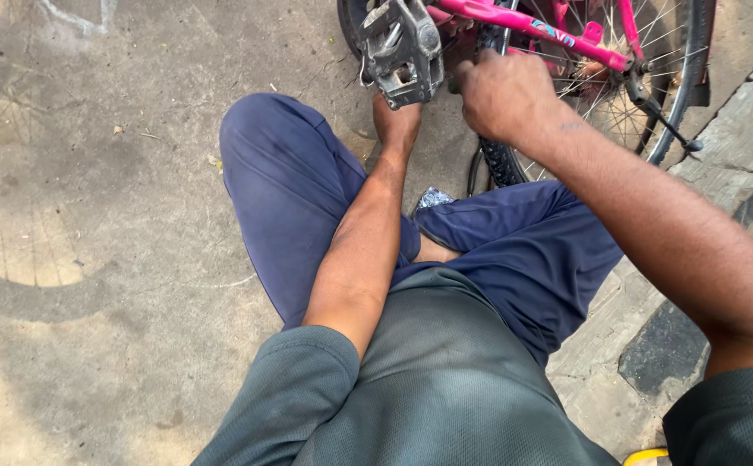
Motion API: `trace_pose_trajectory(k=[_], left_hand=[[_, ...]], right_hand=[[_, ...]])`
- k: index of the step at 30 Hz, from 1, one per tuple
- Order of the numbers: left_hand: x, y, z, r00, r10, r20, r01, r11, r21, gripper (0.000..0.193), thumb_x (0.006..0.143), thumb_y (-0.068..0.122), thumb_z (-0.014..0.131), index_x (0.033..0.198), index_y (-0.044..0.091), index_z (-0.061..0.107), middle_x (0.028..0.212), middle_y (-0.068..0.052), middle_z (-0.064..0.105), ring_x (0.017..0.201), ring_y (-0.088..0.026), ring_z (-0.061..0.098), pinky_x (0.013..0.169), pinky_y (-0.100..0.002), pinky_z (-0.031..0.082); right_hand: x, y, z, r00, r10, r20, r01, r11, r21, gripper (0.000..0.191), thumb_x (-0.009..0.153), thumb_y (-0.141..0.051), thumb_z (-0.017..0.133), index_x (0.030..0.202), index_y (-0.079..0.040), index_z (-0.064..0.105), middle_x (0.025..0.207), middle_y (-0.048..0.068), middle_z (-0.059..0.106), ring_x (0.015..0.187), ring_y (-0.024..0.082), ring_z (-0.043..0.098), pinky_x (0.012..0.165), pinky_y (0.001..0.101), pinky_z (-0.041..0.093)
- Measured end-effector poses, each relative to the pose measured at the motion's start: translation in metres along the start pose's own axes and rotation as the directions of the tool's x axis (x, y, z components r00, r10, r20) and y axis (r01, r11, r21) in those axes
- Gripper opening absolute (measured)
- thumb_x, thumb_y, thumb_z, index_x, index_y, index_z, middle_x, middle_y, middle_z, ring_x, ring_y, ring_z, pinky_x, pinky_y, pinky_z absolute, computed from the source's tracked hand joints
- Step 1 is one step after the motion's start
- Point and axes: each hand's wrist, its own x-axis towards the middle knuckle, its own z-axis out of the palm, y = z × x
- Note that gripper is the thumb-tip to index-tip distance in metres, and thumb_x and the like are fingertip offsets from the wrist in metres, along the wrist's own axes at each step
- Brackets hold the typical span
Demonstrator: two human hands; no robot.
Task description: The person sits on the ground and uses a screwdriver to loosen and remove a bolt from the bicycle pedal crank arm. They then use pliers to adjust the chain near the rear wheel and handle small parts from a wrapper.
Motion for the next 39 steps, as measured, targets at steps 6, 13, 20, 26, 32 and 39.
trace_pose_trajectory(k=[6, 13, 20, 26, 32, 39], left_hand=[[0.002, -0.002, 0.0, 0.983, -0.185, -0.001, 0.184, 0.982, 0.038, 0.034, 0.078, 0.033, 0.076, 0.098, 0.005, 0.075, 0.093, -0.015, 0.08, 0.087, -0.029, 0.077, 0.078, -0.041, 0.055], [0.001, 0.001, -0.001, 0.994, -0.107, 0.009, 0.107, 0.994, 0.001, 0.03, 0.078, 0.027, 0.074, 0.097, 0.005, 0.076, 0.09, -0.013, 0.079, 0.084, -0.026, 0.076, 0.076, -0.04, 0.055], [0.0, 0.002, -0.003, 0.988, -0.145, 0.049, 0.145, 0.989, -0.005, 0.025, 0.08, 0.025, 0.072, 0.093, 0.004, 0.076, 0.087, -0.011, 0.079, 0.081, -0.023, 0.075, 0.074, -0.038, 0.055], [0.002, 0.0, 0.001, 0.998, -0.007, -0.056, 0.001, 0.995, -0.098, 0.032, 0.079, 0.026, 0.077, 0.101, 0.003, 0.074, 0.093, -0.016, 0.078, 0.088, -0.029, 0.075, 0.077, -0.041, 0.055], [0.001, -0.002, 0.001, 0.99, 0.129, -0.049, -0.131, 0.99, -0.051, 0.025, 0.083, 0.021, 0.072, 0.103, 0.005, 0.075, 0.095, -0.015, 0.079, 0.091, -0.028, 0.077, 0.08, -0.04, 0.056], [0.003, 0.002, -0.002, 0.973, 0.229, 0.022, -0.223, 0.962, -0.158, 0.019, 0.086, 0.016, 0.072, 0.103, 0.008, 0.074, 0.095, -0.01, 0.079, 0.088, -0.02, 0.074, 0.079, -0.036, 0.056]], right_hand=[[-0.014, 0.001, 0.014, 0.995, -0.037, -0.088, 0.038, 0.999, 0.008, 0.028, 0.086, -0.018, 0.064, 0.111, -0.007, 0.072, 0.1, 0.016, 0.07, 0.078, 0.034, 0.074, 0.059, 0.0472, 0.059], [-0.008, 0.003, 0.01, 0.994, -0.045, -0.102, 0.043, 0.999, -0.02, 0.028, 0.086, -0.016, 0.064, 0.111, -0.01, 0.074, 0.102, 0.016, 0.07, 0.078, 0.033, 0.074, 0.059, 0.0464, 0.059], [-0.009, 0.005, 0.023, 0.985, -0.102, -0.138, 0.093, 0.993, -0.072, 0.025, 0.09, -0.017, 0.063, 0.111, -0.01, 0.075, 0.103, 0.014, 0.073, 0.086, 0.03, 0.075, 0.067, 0.0442, 0.06], [0.028, 0.024, 0.024, 0.878, 0.104, 0.466, -0.306, 0.872, 0.382, 0.037, 0.104, -0.03, 0.053, 0.106, -0.005, 0.08, 0.105, 0.02, 0.082, 0.096, 0.035, 0.079, 0.089, 0.0465, 0.061], [0.011, 0.008, 0.028, 0.985, 0.112, 0.133, -0.13, 0.983, 0.132, 0.033, 0.09, -0.022, 0.064, 0.116, -0.001, 0.07, 0.11, 0.026, 0.074, 0.1, 0.04, 0.071, 0.084, 0.05, 0.057], [0.037, 0.015, 0.009, 0.874, 0.147, 0.463, -0.358, 0.84, 0.408, 0.045, 0.098, -0.035, 0.06, 0.107, 0.009, 0.07, 0.108, 0.028, 0.078, 0.102, 0.039, 0.078, 0.089, 0.0475, 0.06]])
